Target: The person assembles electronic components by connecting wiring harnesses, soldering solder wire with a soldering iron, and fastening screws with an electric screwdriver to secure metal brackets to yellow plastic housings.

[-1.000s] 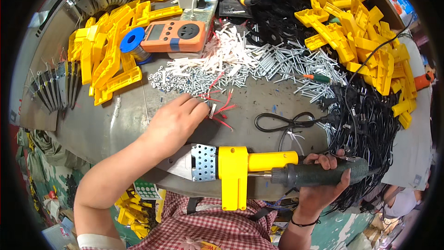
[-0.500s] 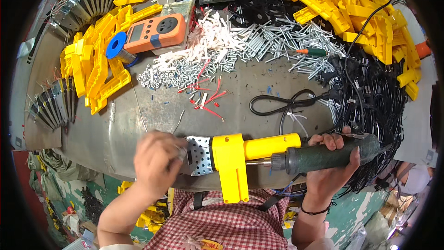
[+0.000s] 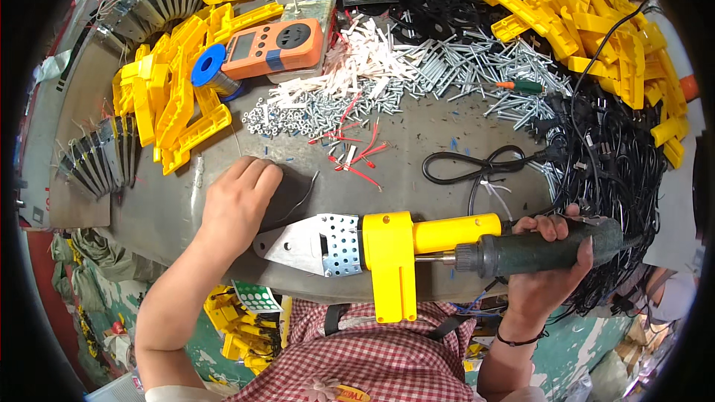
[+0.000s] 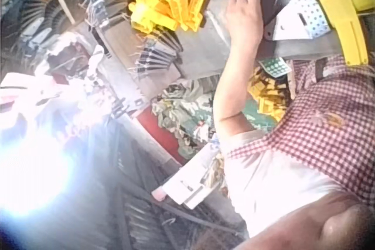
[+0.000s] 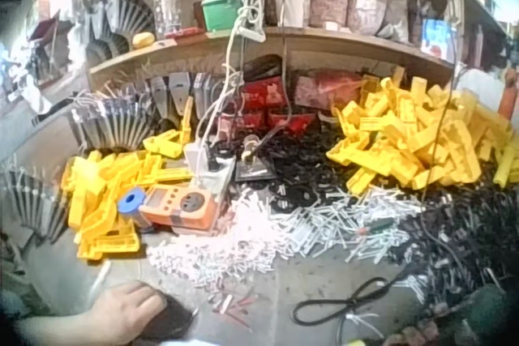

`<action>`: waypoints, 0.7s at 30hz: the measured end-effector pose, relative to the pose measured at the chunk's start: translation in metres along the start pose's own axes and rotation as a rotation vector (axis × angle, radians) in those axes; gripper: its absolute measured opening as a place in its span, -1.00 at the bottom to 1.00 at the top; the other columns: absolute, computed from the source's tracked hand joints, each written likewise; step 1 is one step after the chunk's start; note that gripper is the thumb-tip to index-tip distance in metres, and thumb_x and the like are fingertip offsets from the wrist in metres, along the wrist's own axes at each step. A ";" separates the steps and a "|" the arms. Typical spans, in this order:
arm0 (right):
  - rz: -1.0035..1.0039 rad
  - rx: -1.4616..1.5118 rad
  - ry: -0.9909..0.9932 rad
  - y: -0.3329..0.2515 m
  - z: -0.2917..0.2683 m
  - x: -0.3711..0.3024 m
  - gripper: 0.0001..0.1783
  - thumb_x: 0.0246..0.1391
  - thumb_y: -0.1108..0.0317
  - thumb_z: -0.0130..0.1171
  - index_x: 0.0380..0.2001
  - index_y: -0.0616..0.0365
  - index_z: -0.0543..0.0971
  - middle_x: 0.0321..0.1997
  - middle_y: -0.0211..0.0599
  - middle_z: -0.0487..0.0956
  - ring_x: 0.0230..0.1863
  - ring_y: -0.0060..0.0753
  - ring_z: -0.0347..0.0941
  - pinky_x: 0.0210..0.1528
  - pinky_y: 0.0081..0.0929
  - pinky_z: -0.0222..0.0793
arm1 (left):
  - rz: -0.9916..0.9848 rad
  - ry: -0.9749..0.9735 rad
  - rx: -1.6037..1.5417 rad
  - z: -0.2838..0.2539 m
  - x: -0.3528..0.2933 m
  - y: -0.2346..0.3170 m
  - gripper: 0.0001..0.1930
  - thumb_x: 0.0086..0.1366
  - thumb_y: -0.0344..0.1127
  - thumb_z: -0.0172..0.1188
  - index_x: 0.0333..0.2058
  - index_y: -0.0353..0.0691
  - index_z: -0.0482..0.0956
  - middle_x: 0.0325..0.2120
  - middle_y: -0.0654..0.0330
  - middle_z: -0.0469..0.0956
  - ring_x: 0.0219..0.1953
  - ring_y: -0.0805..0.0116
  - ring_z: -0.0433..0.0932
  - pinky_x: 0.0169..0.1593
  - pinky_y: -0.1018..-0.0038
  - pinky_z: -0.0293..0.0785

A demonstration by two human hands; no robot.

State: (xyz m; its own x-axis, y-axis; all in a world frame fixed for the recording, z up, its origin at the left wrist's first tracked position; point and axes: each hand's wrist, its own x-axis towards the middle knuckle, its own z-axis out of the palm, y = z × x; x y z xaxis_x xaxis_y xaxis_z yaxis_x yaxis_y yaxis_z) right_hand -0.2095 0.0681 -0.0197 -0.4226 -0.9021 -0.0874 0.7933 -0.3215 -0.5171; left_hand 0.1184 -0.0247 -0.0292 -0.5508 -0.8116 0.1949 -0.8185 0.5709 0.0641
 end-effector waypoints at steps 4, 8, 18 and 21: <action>0.012 0.005 0.006 0.001 0.003 0.001 -0.58 0.03 0.14 0.04 -0.08 0.08 0.29 -0.43 -0.44 0.33 -0.33 -0.49 0.26 0.01 -0.34 0.15 | 0.104 -0.027 0.062 -0.007 0.002 -0.001 -0.70 -0.17 -0.59 0.18 -0.37 -0.24 0.42 -0.39 0.16 0.50 -0.29 0.17 0.49 -0.27 0.33 0.45; 0.007 0.005 0.016 0.002 0.002 0.003 -0.58 0.03 0.14 0.04 -0.08 0.08 0.30 -0.44 -0.44 0.33 -0.33 -0.49 0.26 0.00 -0.35 0.15 | -0.133 0.195 -0.289 -0.002 -0.009 0.031 -0.80 -0.17 -0.55 0.23 -0.52 -0.18 0.43 -0.42 0.22 0.55 -0.31 0.20 0.53 -0.15 0.34 0.44; 0.033 0.043 -0.010 0.002 0.001 0.002 -0.61 0.02 0.14 0.06 -0.12 0.08 0.32 -0.46 -0.44 0.35 -0.34 -0.49 0.26 0.07 -0.30 0.10 | -0.226 0.191 -0.823 0.009 -0.039 0.087 -0.81 -0.10 -0.47 0.23 -0.49 -0.14 0.40 -0.44 0.34 0.60 -0.31 0.33 0.49 0.03 0.17 0.14; 0.039 0.039 0.007 0.003 0.001 0.002 -0.63 0.02 0.14 0.06 -0.15 0.08 0.33 -0.47 -0.44 0.36 -0.35 -0.50 0.27 0.12 -0.27 0.06 | -0.215 0.224 -0.811 0.014 -0.044 0.088 -0.79 -0.11 -0.46 0.23 -0.49 -0.14 0.38 -0.45 0.33 0.60 -0.32 0.32 0.49 0.01 0.18 0.16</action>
State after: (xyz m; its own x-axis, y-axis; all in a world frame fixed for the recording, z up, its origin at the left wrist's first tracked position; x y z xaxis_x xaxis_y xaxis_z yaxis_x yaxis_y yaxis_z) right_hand -0.2079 0.0651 -0.0202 -0.3937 -0.9123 -0.1128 0.8258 -0.2972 -0.4793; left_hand 0.0681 0.0593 -0.0454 -0.2828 -0.9171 0.2809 -0.4852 0.3894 0.7829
